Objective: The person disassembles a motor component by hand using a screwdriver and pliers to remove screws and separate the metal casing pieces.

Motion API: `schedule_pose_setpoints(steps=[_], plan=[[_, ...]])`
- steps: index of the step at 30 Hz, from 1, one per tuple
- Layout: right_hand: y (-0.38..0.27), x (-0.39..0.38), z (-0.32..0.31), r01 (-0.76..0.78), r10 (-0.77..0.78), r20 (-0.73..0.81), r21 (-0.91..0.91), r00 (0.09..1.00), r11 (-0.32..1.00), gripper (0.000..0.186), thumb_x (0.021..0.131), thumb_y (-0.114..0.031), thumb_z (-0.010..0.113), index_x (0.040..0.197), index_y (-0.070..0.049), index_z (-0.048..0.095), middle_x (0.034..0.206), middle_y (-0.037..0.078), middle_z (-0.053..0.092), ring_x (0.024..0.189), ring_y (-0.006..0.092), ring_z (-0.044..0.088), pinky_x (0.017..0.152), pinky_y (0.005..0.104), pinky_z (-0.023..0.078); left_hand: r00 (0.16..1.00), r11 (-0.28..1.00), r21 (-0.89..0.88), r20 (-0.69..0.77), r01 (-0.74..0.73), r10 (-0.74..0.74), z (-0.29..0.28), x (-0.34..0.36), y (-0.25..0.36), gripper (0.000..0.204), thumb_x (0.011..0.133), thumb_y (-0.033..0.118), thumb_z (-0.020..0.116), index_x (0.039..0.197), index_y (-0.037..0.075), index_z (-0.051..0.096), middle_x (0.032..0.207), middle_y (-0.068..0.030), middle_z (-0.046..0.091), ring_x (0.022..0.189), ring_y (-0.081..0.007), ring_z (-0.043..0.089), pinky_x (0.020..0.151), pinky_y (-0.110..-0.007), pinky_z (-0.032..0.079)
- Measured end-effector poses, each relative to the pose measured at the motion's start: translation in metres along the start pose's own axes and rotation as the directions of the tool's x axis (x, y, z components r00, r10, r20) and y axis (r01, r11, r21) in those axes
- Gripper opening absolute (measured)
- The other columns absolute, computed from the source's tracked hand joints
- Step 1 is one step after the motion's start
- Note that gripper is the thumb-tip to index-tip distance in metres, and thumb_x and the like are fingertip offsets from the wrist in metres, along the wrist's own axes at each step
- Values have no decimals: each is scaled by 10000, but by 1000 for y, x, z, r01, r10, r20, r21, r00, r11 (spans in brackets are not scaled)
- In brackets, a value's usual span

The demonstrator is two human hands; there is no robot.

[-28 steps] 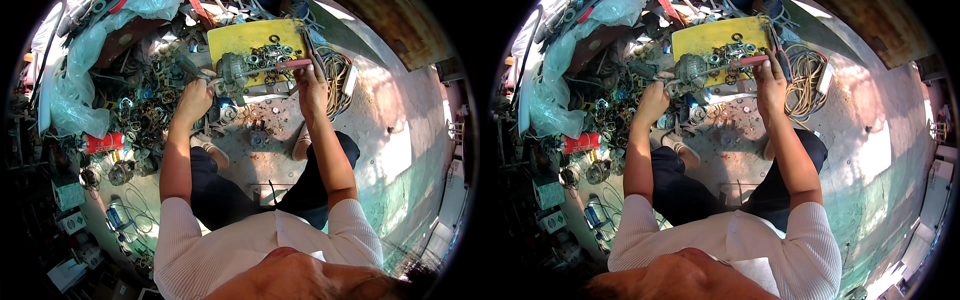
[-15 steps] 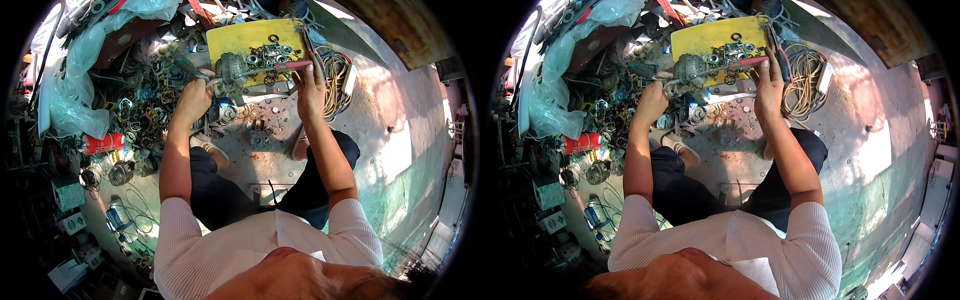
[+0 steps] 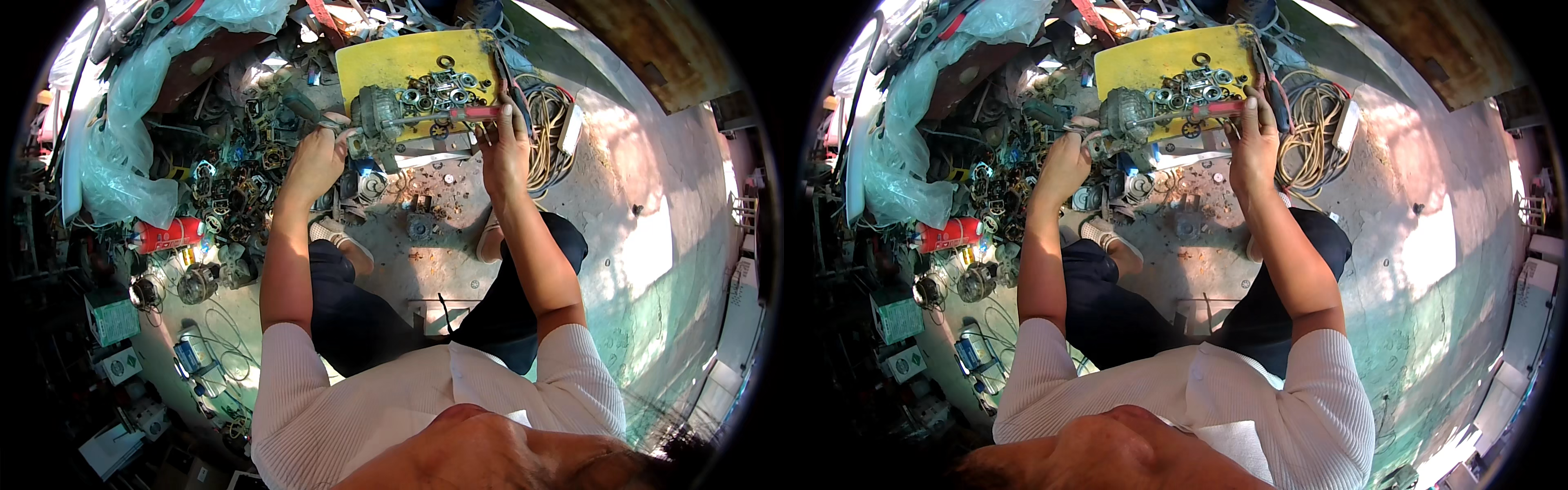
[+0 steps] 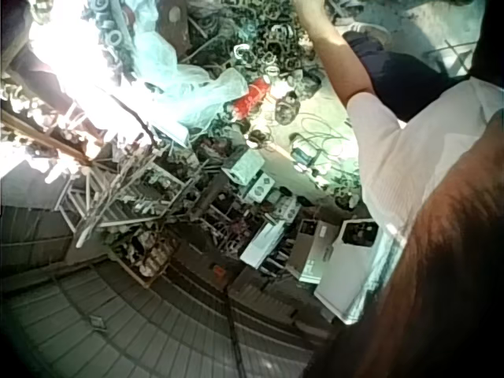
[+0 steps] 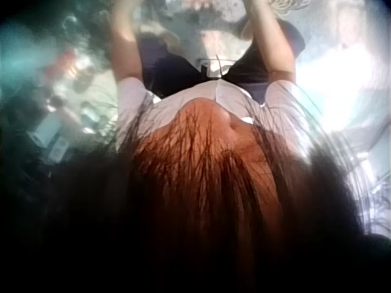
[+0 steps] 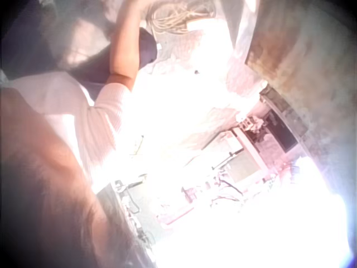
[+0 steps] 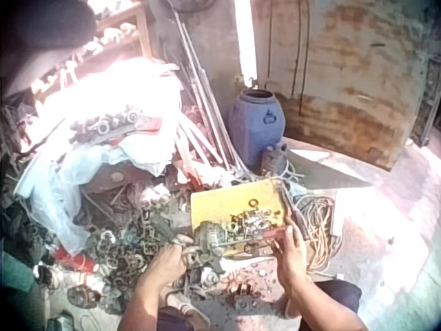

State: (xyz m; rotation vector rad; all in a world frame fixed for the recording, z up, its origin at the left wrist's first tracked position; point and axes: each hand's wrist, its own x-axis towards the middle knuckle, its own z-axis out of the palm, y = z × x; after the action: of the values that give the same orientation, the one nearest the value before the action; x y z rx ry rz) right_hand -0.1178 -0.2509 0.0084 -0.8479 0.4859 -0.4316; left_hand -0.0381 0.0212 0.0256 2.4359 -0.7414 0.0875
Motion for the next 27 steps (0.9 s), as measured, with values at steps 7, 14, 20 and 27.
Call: schedule_pose_setpoints(steps=[7,14,20,27], plan=[[8,12,-9,228,-229,173,22,958,973,378,1013,-226,532,1371,-106,505,1228,9,585,1062,122,571,933,334,475,1000,1000,7,0,-11,11,0,2,1,213,896,57,535,1103,10,552,944,-277,640,917,-465,598,756,-507,483],[-6,8,-1,-10,9,-8,-30,1000,1000,356,1013,-198,529,1357,-109,533,1195,-1,597,1013,103,572,920,318,481,999,999,7,-21,-38,38,4,2,-5,192,919,85,550,1088,-6,563,938,-273,640,910,-470,592,751,-504,478],[7,16,-13,97,-98,91,24,991,995,364,999,-214,558,1350,-118,542,1176,-13,601,975,96,561,932,314,464,1000,1000,-14,-7,3,-3,3,3,0,181,927,94,545,1079,-5,563,927,-271,641,898,-474,592,747,-508,475],[4,11,-8,139,-140,68,16,988,990,386,1004,-211,548,1370,-95,514,1232,1,582,1071,122,557,939,312,456,1000,1000,-18,-3,6,-6,2,2,-1,195,931,112,539,1099,14,556,917,-273,640,896,-478,590,740,-520,468]])
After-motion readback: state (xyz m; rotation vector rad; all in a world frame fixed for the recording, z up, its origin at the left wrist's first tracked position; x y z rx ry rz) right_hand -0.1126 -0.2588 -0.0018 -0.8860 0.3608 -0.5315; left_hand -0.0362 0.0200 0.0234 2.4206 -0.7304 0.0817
